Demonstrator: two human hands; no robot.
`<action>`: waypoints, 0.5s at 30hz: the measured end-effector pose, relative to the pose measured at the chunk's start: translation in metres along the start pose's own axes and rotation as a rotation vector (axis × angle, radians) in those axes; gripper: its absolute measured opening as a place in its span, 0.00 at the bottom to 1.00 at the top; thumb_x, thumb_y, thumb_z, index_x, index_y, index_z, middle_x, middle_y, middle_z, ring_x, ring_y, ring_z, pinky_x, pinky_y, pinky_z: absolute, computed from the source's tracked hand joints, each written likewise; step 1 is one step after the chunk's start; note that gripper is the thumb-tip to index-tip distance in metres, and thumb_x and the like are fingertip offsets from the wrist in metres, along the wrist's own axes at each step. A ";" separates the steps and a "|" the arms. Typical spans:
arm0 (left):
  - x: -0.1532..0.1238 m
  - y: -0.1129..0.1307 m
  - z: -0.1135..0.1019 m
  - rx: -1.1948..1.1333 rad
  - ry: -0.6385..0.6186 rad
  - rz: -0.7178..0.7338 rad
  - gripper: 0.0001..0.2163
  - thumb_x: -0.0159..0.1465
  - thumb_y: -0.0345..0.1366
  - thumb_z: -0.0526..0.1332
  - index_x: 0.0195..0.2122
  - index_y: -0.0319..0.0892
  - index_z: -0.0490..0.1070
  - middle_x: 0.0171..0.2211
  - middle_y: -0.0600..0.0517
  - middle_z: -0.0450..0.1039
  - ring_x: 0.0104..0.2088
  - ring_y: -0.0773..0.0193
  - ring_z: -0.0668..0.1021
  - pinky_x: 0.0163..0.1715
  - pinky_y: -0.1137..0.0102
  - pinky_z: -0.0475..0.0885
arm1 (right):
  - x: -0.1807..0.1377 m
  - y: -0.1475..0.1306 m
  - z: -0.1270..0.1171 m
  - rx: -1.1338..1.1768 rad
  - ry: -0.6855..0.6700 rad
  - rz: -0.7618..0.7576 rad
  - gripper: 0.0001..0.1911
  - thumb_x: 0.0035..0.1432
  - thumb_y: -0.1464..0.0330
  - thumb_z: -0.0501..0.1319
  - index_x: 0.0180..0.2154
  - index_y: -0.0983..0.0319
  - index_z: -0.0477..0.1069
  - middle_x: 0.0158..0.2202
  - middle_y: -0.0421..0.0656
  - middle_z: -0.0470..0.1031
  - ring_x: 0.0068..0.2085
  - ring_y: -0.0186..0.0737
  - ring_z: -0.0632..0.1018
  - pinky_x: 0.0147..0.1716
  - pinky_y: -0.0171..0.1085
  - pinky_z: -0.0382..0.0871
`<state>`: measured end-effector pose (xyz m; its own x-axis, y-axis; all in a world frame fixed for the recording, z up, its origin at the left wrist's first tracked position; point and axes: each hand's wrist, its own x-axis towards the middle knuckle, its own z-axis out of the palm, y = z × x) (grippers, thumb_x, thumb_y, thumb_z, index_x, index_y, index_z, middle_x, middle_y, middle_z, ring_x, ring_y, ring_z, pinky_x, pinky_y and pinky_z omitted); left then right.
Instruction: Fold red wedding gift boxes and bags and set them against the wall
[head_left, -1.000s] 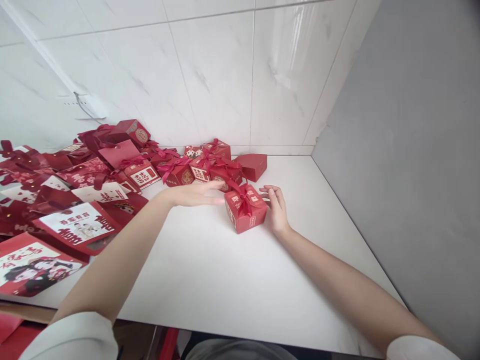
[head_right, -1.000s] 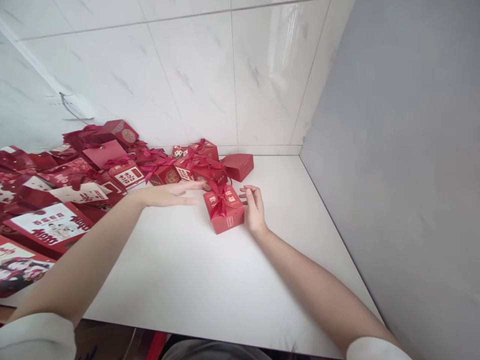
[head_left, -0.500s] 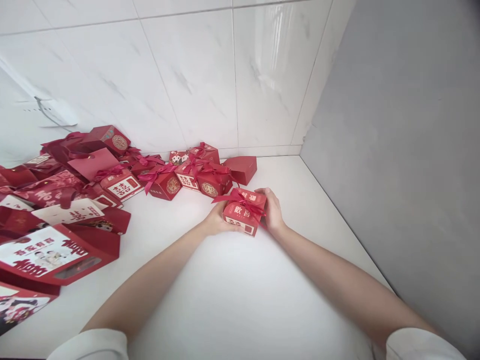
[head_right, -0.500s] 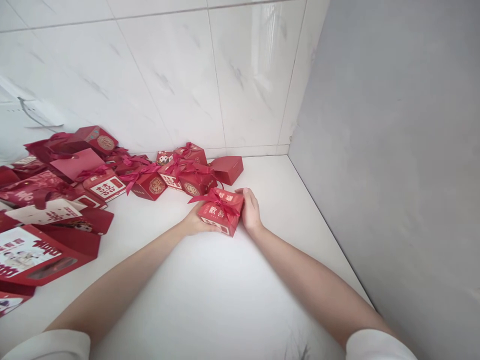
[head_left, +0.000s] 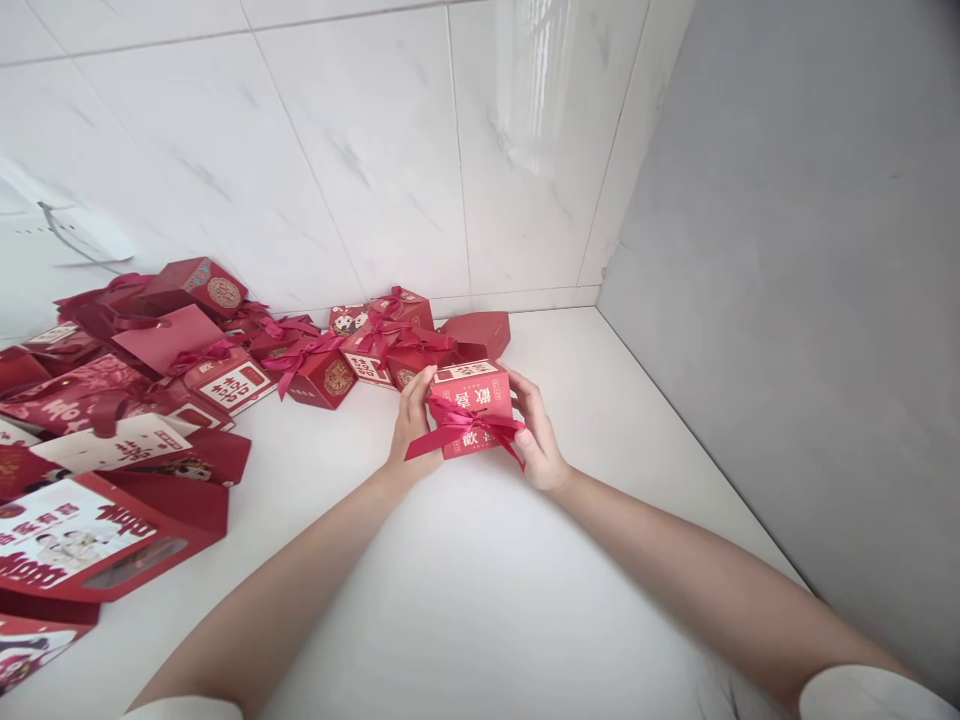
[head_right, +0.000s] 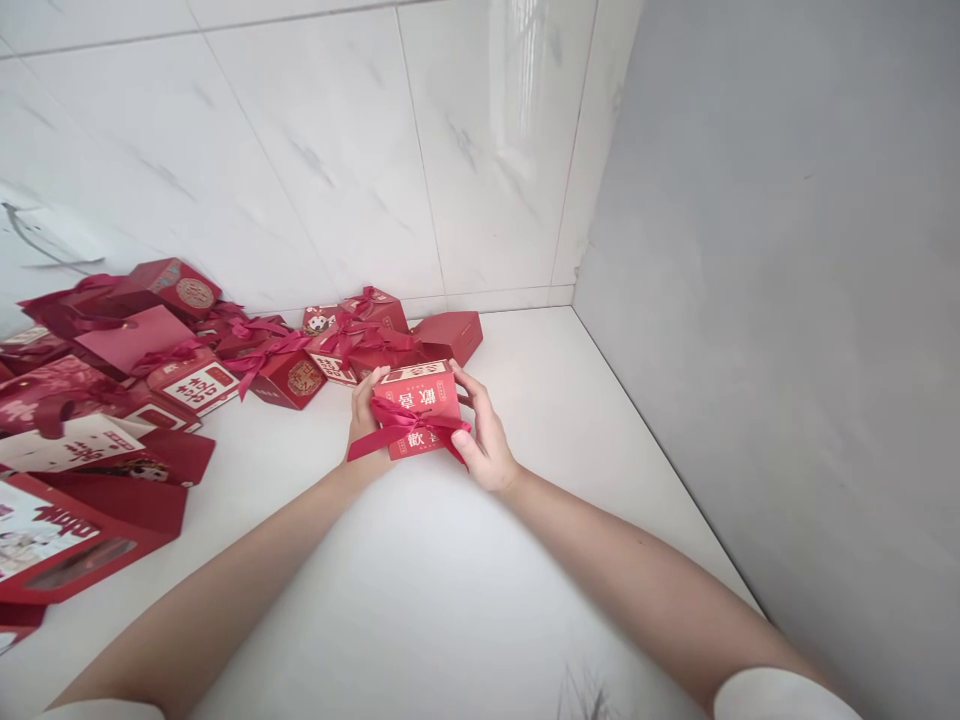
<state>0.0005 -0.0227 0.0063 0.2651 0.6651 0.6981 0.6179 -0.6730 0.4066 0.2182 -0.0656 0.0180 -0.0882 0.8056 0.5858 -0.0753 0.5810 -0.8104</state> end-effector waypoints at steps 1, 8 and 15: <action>0.001 0.001 -0.001 0.014 -0.013 0.010 0.50 0.58 0.56 0.68 0.73 0.52 0.39 0.69 0.40 0.56 0.69 0.41 0.63 0.67 0.46 0.63 | 0.001 0.001 0.000 0.021 0.003 0.007 0.39 0.64 0.40 0.52 0.68 0.52 0.55 0.73 0.47 0.55 0.71 0.55 0.61 0.67 0.53 0.61; -0.001 0.016 -0.003 -0.225 -0.016 0.063 0.49 0.58 0.75 0.38 0.71 0.47 0.52 0.61 0.38 0.66 0.58 0.43 0.73 0.58 0.48 0.68 | 0.015 0.029 -0.003 0.319 0.383 0.470 0.29 0.64 0.41 0.52 0.45 0.56 0.73 0.57 0.47 0.76 0.54 0.53 0.77 0.55 0.51 0.71; 0.018 0.039 -0.017 -0.313 0.252 -0.020 0.44 0.62 0.70 0.27 0.55 0.48 0.69 0.49 0.42 0.74 0.45 0.49 0.78 0.47 0.51 0.73 | 0.031 0.016 -0.018 0.306 0.466 0.505 0.23 0.60 0.45 0.58 0.36 0.58 0.73 0.46 0.46 0.79 0.39 0.44 0.79 0.39 0.43 0.72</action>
<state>0.0167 -0.0423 0.0454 0.0414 0.6053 0.7949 0.3556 -0.7524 0.5545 0.2324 -0.0294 0.0235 0.2391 0.9707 0.0235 -0.4156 0.1242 -0.9010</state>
